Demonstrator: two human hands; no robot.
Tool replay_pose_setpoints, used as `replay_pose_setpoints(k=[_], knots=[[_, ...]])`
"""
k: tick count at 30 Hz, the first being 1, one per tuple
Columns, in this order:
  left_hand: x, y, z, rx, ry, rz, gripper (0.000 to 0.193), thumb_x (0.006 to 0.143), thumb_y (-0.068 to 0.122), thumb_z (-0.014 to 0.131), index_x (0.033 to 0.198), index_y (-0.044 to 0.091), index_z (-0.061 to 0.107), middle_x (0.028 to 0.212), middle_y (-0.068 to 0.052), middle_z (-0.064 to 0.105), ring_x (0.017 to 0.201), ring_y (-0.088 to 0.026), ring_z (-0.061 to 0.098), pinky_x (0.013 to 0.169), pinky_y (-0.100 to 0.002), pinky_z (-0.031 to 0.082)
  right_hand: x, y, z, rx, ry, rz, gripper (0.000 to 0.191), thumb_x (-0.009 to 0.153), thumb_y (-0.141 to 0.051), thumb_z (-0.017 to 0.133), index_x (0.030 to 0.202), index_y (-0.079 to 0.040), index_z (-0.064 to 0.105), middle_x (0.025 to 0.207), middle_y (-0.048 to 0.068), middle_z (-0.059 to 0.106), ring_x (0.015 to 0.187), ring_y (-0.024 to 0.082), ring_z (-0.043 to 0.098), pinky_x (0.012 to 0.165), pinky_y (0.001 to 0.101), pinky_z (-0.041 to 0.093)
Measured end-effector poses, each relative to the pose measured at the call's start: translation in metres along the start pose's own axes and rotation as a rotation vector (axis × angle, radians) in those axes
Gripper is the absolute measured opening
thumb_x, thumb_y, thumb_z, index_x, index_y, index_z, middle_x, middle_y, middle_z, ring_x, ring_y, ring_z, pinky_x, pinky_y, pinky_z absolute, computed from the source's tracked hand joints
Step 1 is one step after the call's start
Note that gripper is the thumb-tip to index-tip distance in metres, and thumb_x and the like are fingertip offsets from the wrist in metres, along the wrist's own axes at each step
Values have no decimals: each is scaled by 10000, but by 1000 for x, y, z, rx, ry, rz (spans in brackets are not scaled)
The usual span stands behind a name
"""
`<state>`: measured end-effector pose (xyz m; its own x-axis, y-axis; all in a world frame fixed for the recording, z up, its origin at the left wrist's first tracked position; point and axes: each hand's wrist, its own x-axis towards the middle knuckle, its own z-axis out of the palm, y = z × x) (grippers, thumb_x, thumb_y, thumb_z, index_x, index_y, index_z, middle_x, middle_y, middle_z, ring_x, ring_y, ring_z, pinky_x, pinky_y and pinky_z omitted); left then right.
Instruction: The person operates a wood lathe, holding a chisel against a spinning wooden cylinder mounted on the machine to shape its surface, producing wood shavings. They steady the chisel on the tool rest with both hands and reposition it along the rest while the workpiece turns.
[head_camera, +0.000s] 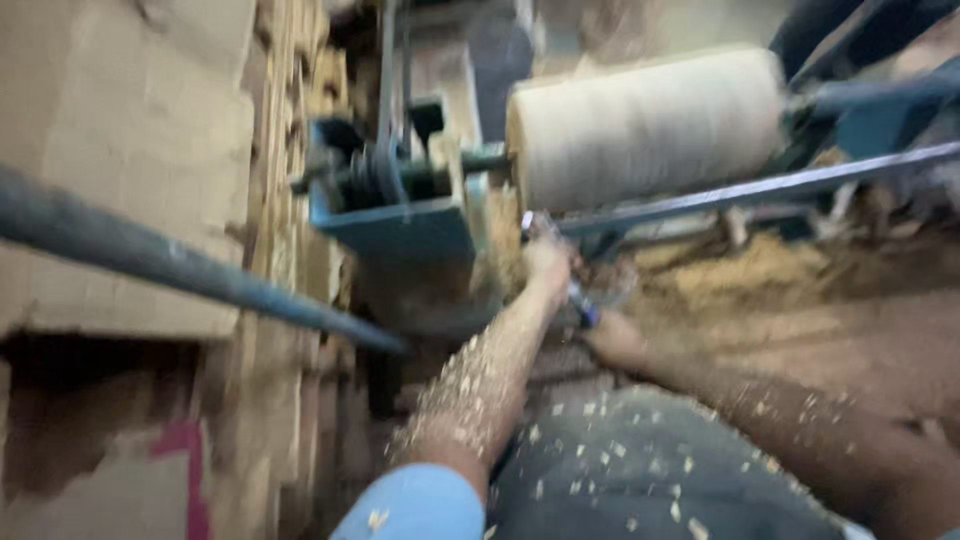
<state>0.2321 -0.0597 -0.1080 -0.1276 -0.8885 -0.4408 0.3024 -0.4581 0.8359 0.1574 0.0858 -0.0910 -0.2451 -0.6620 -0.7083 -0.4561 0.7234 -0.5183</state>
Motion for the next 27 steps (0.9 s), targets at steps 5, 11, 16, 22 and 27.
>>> replay_pose_setpoints(k=[5,11,16,22,27], knots=[[-15,14,14,-108,18,-214,702,963,747,406,739,92,521,536,-25,476,399,-167,467,372,-346,401,-5,-2,-4,-122,120,-168,414,831,-405,814,881,-19,673,746,180,696,658,301,655,654,462,524],[-18,15,17,-67,19,-104,706,1011,674,398,709,47,513,534,-47,513,412,-177,510,391,-342,447,-6,3,-4,-50,130,-217,371,811,-372,804,1004,-64,732,827,150,741,745,300,692,748,460,545],[-10,4,25,-75,22,-59,630,1027,609,447,784,41,569,602,-28,542,475,-157,526,433,-332,467,-7,8,-7,-77,68,-96,369,841,-397,798,1024,-79,758,854,139,755,768,266,711,785,422,546],[-26,16,31,-33,-27,-190,669,1020,636,421,755,31,533,554,-41,523,433,-163,500,396,-342,437,-9,7,-9,-6,147,-69,414,835,-361,818,963,5,674,818,170,720,736,287,672,744,454,539],[-36,34,30,41,-15,-149,670,1016,646,421,758,41,547,563,-50,538,448,-161,520,431,-332,455,-6,3,-10,22,73,11,369,850,-355,803,902,-9,686,768,163,710,645,264,653,659,444,527]])
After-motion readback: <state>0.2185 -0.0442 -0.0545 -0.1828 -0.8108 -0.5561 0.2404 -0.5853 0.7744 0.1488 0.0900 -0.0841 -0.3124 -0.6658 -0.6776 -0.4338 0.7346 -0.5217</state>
